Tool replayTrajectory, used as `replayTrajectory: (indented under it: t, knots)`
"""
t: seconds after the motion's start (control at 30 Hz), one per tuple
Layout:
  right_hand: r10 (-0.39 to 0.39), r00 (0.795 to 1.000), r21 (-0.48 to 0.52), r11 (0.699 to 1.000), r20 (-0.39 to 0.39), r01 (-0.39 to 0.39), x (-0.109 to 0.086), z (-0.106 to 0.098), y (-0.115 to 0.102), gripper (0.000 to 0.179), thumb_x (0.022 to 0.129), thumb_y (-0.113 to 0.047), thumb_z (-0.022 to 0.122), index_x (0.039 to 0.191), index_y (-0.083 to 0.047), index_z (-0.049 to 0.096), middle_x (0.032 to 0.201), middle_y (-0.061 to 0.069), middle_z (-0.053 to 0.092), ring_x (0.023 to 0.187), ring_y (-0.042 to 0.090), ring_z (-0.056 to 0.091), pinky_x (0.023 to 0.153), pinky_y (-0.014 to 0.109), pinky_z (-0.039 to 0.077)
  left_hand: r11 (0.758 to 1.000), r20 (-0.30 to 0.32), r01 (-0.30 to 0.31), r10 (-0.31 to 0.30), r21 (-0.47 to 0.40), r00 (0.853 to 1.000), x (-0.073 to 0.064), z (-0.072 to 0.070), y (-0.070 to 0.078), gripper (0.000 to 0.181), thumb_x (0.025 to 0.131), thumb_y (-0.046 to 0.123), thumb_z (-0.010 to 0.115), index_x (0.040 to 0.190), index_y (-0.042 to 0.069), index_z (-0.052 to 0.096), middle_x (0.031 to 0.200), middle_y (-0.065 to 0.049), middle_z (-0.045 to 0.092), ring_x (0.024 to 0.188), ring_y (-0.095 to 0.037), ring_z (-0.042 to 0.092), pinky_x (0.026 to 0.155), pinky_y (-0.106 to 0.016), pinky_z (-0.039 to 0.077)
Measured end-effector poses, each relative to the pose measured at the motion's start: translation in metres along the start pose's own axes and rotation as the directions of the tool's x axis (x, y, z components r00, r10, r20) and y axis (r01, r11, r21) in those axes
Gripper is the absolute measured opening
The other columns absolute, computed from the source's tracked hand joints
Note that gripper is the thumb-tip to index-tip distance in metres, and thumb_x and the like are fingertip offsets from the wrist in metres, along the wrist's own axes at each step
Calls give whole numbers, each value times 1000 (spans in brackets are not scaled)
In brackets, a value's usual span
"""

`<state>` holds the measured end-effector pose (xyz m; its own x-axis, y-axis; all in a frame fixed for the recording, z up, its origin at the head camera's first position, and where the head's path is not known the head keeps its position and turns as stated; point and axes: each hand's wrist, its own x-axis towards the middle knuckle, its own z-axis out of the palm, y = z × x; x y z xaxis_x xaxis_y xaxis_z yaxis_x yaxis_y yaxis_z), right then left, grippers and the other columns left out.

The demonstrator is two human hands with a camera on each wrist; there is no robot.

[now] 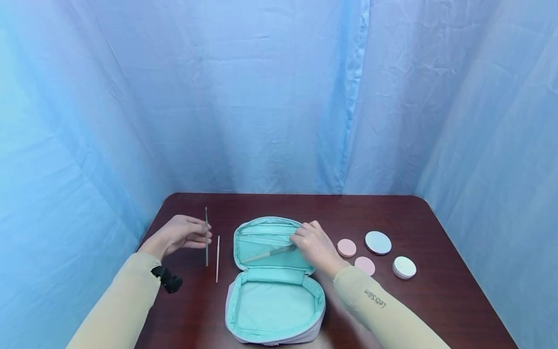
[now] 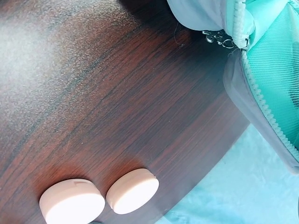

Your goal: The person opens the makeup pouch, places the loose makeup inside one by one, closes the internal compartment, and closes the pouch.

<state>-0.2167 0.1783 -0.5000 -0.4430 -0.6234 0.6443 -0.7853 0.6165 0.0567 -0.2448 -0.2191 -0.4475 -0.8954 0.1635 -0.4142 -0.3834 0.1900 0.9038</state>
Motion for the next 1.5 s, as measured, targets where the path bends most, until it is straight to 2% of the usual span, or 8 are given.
replayTrajectory:
  t: [0.2, 0.4, 0.7, 0.9, 1.03, 1.5]
  knots:
    - [-2, 1000, 5, 1000, 1, 2, -1, 1, 0, 15, 79, 3, 82, 89, -9, 81, 80, 0, 71, 78, 19, 63, 66, 35, 47, 988, 10, -98, 100, -117, 995, 4, 30, 24, 32, 96, 3, 69, 125, -8, 65, 107, -24, 74, 96, -33, 76, 83, -41, 63]
    - [0, 1000, 1, 1000, -2, 0, 0, 0, -1, 16, 79, 3, 82, 88, -10, 81, 79, 0, 71, 77, 20, 63, 66, 35, 46, 955, -6, -166, 170, -244, 985, 8, 61, 41, 28, 95, 2, 70, 122, -6, 68, 108, -24, 74, 100, -30, 75, 86, -39, 62]
    - [-1, 1000, -1, 1000, 6, 1, 0, 0, -1, 16, 78, 3, 82, 89, -10, 81, 80, 0, 71, 78, 19, 62, 67, 35, 46, 904, -73, -209, 196, -374, 978, 17, 92, 39, 22, 95, 2, 71, 116, -3, 73, 110, -24, 74, 95, -28, 76, 85, -37, 62]
    - [9, 1000, 5, 1000, 16, -10, -1, -1, 0, 17, 79, 2, 81, 90, -10, 81, 81, 0, 71, 79, 19, 63, 67, 35, 46, 869, -107, -252, 229, -425, 968, 19, 107, 35, 23, 95, 1, 70, 118, -4, 72, 113, -28, 72, 100, -32, 75, 88, -39, 61]
    - [12, 1000, 8, 1000, 18, -12, -1, -1, 0, 16, 80, 2, 81, 90, -10, 81, 81, 0, 71, 80, 19, 64, 68, 36, 46, 867, -114, -249, 221, -431, 969, 21, 113, 33, 24, 95, 3, 71, 118, -2, 72, 114, -28, 72, 101, -31, 75, 89, -39, 61]
    - [-1, 1000, 5, 1000, 11, 1, 0, -2, 0, 15, 81, 1, 79, 91, -9, 81, 81, 0, 72, 80, 20, 63, 68, 36, 46, 890, -117, -261, 234, -374, 965, 26, 120, 22, 21, 96, 3, 69, 117, -2, 73, 113, -28, 72, 100, -30, 75, 89, -38, 61]
